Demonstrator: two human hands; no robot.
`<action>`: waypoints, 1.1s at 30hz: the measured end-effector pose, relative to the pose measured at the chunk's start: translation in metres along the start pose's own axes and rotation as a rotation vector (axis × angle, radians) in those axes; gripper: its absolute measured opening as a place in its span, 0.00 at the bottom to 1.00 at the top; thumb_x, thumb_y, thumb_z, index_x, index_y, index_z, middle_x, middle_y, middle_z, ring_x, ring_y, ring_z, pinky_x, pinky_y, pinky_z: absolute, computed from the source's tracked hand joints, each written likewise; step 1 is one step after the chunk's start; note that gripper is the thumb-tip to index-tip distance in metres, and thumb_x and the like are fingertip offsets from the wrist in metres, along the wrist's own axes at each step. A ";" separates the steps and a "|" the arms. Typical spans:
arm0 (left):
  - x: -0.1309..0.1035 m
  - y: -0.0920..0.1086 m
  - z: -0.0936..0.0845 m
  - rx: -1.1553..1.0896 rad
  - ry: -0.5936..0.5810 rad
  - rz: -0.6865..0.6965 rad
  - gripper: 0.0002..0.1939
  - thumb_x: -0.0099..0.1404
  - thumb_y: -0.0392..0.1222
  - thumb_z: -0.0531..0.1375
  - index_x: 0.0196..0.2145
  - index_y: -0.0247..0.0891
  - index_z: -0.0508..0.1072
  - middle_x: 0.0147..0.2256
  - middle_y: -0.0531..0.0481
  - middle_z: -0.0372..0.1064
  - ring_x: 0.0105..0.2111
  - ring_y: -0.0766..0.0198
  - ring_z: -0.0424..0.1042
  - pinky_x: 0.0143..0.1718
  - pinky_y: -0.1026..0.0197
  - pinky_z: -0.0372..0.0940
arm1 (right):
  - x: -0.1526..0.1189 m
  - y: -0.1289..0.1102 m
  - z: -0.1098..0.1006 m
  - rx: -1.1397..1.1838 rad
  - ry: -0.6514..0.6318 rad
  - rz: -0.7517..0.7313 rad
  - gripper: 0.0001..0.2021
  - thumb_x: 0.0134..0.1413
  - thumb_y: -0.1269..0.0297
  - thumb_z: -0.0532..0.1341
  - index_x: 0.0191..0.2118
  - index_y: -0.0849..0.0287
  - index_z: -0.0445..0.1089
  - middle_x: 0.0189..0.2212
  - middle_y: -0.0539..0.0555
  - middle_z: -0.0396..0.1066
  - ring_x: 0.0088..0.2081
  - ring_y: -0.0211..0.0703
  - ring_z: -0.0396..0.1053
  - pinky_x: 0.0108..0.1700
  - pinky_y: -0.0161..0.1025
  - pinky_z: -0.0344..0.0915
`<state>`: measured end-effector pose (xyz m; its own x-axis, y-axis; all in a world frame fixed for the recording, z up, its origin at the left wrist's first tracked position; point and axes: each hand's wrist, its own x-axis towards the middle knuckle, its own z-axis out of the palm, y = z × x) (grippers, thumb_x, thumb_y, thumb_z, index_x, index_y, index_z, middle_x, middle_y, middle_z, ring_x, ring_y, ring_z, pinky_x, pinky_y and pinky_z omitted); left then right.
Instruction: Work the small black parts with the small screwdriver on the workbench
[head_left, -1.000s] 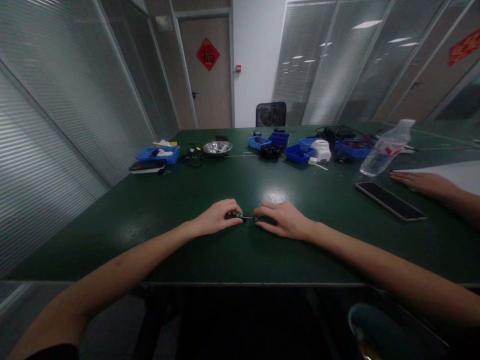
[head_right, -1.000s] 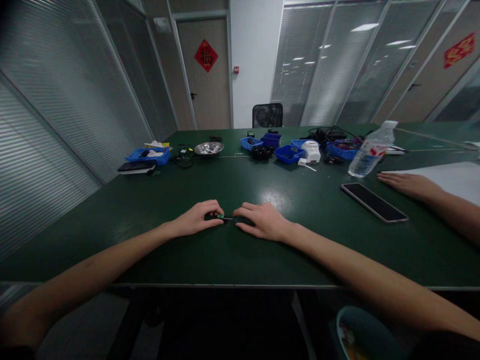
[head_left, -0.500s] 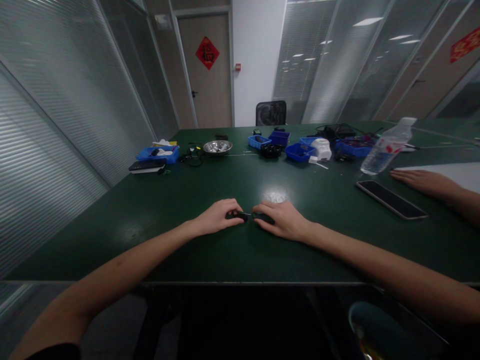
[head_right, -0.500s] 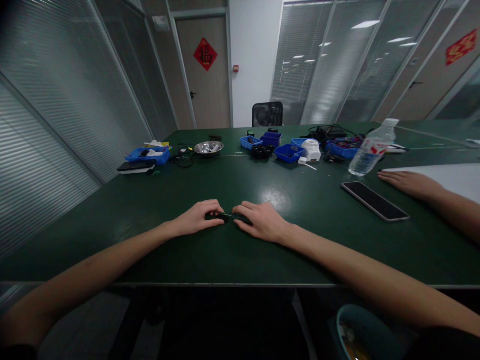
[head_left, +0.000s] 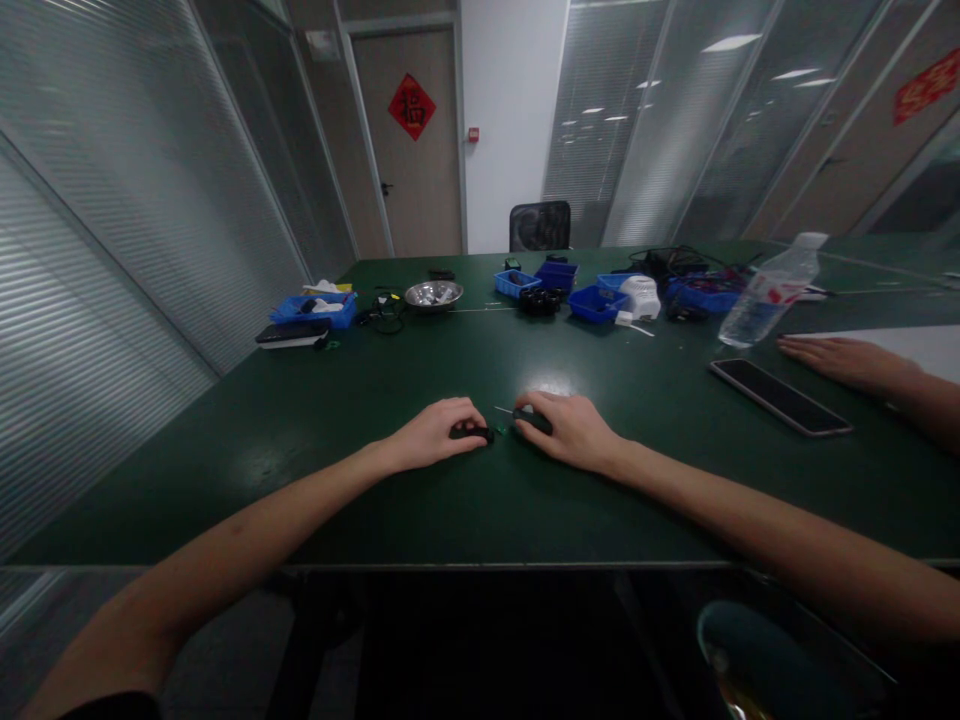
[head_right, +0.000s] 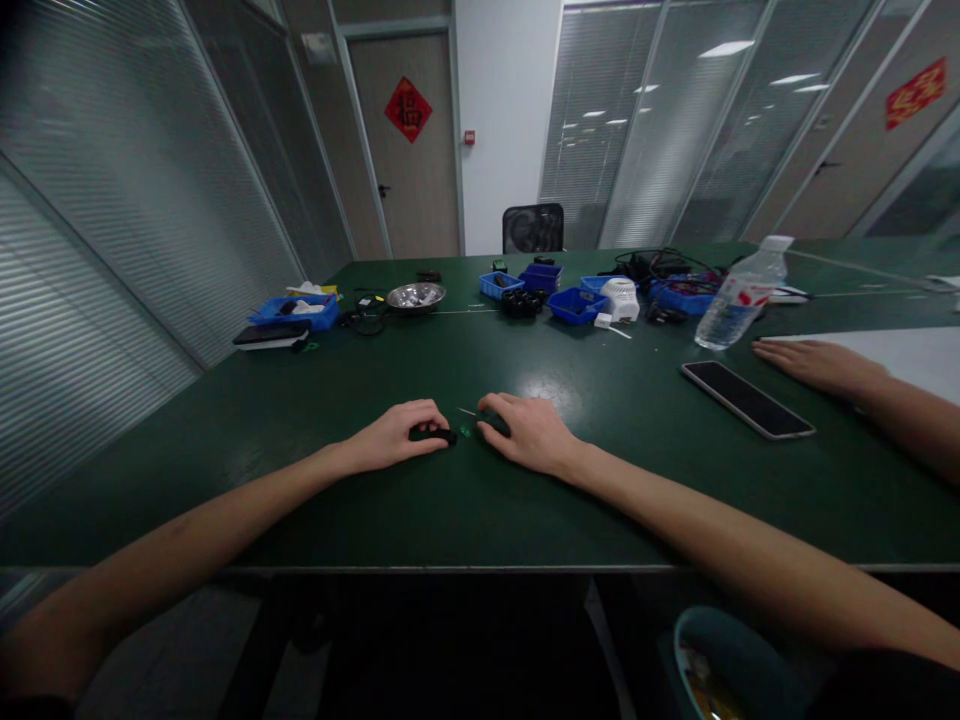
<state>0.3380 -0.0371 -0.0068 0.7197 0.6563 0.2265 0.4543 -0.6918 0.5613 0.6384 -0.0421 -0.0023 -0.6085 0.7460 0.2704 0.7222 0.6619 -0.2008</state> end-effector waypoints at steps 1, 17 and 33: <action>0.000 -0.001 0.001 0.005 0.003 0.006 0.13 0.76 0.49 0.66 0.49 0.37 0.79 0.44 0.44 0.73 0.43 0.56 0.73 0.45 0.56 0.67 | 0.000 0.000 0.000 -0.004 -0.001 0.005 0.16 0.74 0.53 0.58 0.56 0.56 0.72 0.43 0.58 0.80 0.37 0.49 0.76 0.39 0.42 0.63; -0.003 0.003 -0.003 -0.011 -0.037 0.052 0.12 0.77 0.47 0.64 0.52 0.39 0.80 0.48 0.42 0.74 0.48 0.54 0.73 0.51 0.53 0.67 | 0.003 0.004 0.003 0.001 -0.015 0.079 0.15 0.73 0.53 0.58 0.56 0.55 0.72 0.43 0.57 0.81 0.39 0.51 0.76 0.40 0.43 0.64; -0.002 0.006 -0.001 -0.078 -0.013 0.123 0.10 0.76 0.42 0.66 0.52 0.41 0.81 0.55 0.41 0.76 0.58 0.53 0.72 0.62 0.48 0.65 | 0.005 0.007 0.006 -0.020 -0.030 0.088 0.16 0.73 0.52 0.59 0.56 0.55 0.73 0.44 0.58 0.81 0.40 0.52 0.77 0.40 0.42 0.64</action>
<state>0.3391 -0.0428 -0.0032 0.7744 0.5637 0.2873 0.3202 -0.7408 0.5906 0.6389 -0.0337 -0.0077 -0.5518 0.8034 0.2238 0.7797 0.5922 -0.2034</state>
